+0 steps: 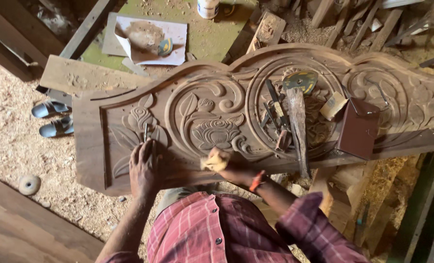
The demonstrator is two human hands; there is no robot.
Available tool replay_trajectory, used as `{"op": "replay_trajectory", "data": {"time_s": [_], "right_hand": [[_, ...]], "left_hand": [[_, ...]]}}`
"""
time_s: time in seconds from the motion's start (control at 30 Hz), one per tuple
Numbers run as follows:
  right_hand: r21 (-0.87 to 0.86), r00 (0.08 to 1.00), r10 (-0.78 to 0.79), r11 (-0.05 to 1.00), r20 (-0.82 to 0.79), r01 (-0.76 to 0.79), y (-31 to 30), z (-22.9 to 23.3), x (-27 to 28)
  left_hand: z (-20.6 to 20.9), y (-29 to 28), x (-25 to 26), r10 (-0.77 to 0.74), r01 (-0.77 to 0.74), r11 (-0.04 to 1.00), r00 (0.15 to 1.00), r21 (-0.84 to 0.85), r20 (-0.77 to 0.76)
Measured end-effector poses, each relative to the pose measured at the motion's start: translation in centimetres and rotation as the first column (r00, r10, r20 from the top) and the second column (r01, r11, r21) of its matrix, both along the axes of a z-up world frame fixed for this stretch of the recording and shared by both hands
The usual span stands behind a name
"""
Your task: The person carves a floral design into a large wooden panel using a chisel and mallet. They periodically wipe away wood shavings with a piece of wood to clear the work area.
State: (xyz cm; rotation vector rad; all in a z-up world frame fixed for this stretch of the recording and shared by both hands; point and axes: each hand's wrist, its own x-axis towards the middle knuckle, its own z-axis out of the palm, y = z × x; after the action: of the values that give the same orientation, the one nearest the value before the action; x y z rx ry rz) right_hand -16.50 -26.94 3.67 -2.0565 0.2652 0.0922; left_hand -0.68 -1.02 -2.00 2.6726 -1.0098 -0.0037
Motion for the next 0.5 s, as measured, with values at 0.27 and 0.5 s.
{"op": "replay_trajectory", "data": {"time_s": [0.27,0.5], "right_hand": [[-0.447,0.725,-0.515,0.572,0.457,0.688,-5.5,1.1,3.5],[-0.051,0.815,-0.561,0.818,0.146,0.573,-0.1,-2.2,7.1]], "left_hand": [[1.4,-0.1,0.4,0.006,-0.018,0.993,0.995,-0.117,-0.102],[2.3,-0.9,0.8,0.027,-0.046,0.994,0.984,-0.102,-0.177]]}}
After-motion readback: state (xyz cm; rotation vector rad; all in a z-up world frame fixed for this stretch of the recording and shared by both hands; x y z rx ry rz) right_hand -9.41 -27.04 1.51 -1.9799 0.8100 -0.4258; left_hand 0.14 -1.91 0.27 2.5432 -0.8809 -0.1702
